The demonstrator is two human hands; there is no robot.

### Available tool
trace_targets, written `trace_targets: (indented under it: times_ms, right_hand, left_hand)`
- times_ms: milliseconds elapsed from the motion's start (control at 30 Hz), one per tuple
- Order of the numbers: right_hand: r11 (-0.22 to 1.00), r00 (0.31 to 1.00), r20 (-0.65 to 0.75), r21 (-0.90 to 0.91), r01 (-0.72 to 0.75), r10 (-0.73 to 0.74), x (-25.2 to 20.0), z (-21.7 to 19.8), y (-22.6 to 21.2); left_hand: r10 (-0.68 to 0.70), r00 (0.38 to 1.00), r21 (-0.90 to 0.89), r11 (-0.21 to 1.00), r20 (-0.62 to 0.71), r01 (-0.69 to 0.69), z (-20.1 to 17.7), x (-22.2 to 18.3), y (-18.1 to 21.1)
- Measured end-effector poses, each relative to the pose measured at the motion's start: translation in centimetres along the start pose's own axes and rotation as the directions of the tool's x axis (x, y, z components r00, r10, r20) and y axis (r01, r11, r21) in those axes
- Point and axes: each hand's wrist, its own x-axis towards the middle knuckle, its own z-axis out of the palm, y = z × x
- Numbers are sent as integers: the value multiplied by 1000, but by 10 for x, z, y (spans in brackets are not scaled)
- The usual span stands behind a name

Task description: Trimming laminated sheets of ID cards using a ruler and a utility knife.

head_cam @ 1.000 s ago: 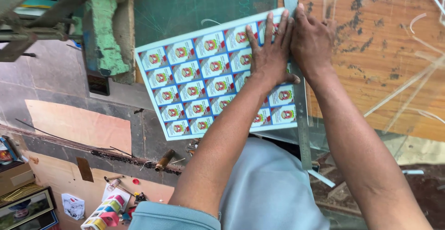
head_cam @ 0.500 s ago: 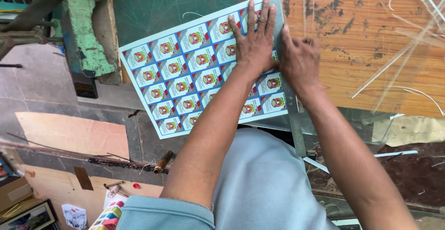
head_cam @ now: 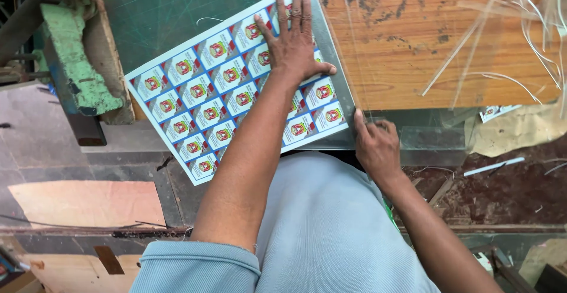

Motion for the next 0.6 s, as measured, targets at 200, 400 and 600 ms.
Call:
trace_targets:
  times_ms: [200, 400, 600]
  right_hand:
    - [998, 999, 4, -33, -52, 53, -42, 2, -4]
    - [994, 997, -4, -83, -72, 72, -53, 1, -2]
    - [970, 965, -111, 69, -233, 239, -58, -4, -4]
  left_hand:
    - [-2, 1000, 2, 1000, 27, 1, 11, 4, -1]
    - [17, 1000, -6, 1000, -20, -17, 1, 8, -1]
    - [88, 987, -34, 995, -133, -93, 21, 10, -58]
